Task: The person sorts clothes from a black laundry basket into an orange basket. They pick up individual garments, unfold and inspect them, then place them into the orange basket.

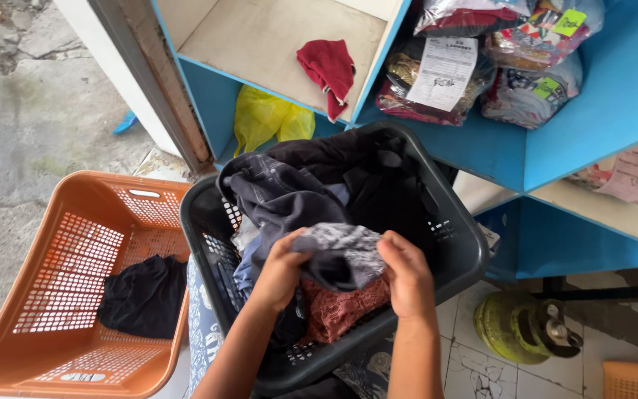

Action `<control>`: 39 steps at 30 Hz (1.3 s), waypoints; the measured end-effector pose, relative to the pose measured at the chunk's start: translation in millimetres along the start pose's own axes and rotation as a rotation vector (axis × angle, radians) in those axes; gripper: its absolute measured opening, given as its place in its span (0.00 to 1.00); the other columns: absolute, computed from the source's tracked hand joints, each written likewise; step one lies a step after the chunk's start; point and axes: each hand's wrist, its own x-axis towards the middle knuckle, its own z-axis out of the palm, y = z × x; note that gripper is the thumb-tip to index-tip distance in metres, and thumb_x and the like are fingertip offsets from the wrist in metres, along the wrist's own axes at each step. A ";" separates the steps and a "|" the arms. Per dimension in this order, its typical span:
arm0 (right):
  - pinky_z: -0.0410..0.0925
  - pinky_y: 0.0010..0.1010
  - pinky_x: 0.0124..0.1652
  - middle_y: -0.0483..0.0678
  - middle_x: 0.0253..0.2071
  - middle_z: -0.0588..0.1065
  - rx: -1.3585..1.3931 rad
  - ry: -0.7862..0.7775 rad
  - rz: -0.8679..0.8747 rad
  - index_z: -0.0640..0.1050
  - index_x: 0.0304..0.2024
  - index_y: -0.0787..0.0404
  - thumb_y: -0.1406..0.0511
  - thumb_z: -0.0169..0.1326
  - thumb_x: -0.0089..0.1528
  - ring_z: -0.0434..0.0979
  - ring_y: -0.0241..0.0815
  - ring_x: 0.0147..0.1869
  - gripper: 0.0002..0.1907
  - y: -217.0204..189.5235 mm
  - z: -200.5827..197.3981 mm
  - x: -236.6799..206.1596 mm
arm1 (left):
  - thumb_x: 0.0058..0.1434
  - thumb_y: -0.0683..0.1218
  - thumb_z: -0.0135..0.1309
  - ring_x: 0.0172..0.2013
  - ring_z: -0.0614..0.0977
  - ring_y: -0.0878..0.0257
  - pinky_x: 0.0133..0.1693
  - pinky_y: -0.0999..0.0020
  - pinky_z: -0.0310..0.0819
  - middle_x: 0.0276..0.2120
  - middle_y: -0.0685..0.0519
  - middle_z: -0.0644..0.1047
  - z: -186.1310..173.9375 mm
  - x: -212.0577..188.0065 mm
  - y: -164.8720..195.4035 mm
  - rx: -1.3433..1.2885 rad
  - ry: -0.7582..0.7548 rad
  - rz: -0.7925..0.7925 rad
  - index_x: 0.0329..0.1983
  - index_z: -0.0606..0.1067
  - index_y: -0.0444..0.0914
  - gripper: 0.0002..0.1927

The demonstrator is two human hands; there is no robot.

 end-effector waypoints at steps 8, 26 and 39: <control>0.59 0.22 0.28 0.40 0.24 0.71 -0.485 0.229 -0.126 0.76 0.32 0.59 0.63 0.61 0.63 0.67 0.27 0.27 0.09 -7.2 39.9 9.2 | 0.60 0.46 0.49 0.48 0.83 0.55 0.55 0.57 0.74 0.48 0.48 0.81 -6.9 1.2 -11.2 -0.382 0.340 -0.271 0.53 0.75 0.37 0.18; 0.62 0.21 0.35 0.40 0.32 0.70 -0.267 0.148 -0.249 0.76 0.45 0.62 0.61 0.49 0.72 0.66 0.29 0.34 0.10 -26.2 55.1 6.7 | 0.51 0.45 0.68 0.70 0.63 0.56 0.69 0.63 0.51 0.68 0.50 0.66 12.3 -13.6 36.5 0.466 -0.268 0.196 0.74 0.59 0.36 0.48; 0.72 0.43 0.61 0.49 0.50 0.79 0.499 0.076 -0.450 0.75 0.51 0.62 0.62 0.52 0.69 0.81 0.45 0.56 0.12 -133.4 -5.1 52.3 | 0.60 0.33 0.55 0.35 0.85 0.58 0.37 0.65 0.77 0.46 0.47 0.77 -15.7 109.8 149.3 1.158 0.498 0.627 0.49 0.73 0.35 0.14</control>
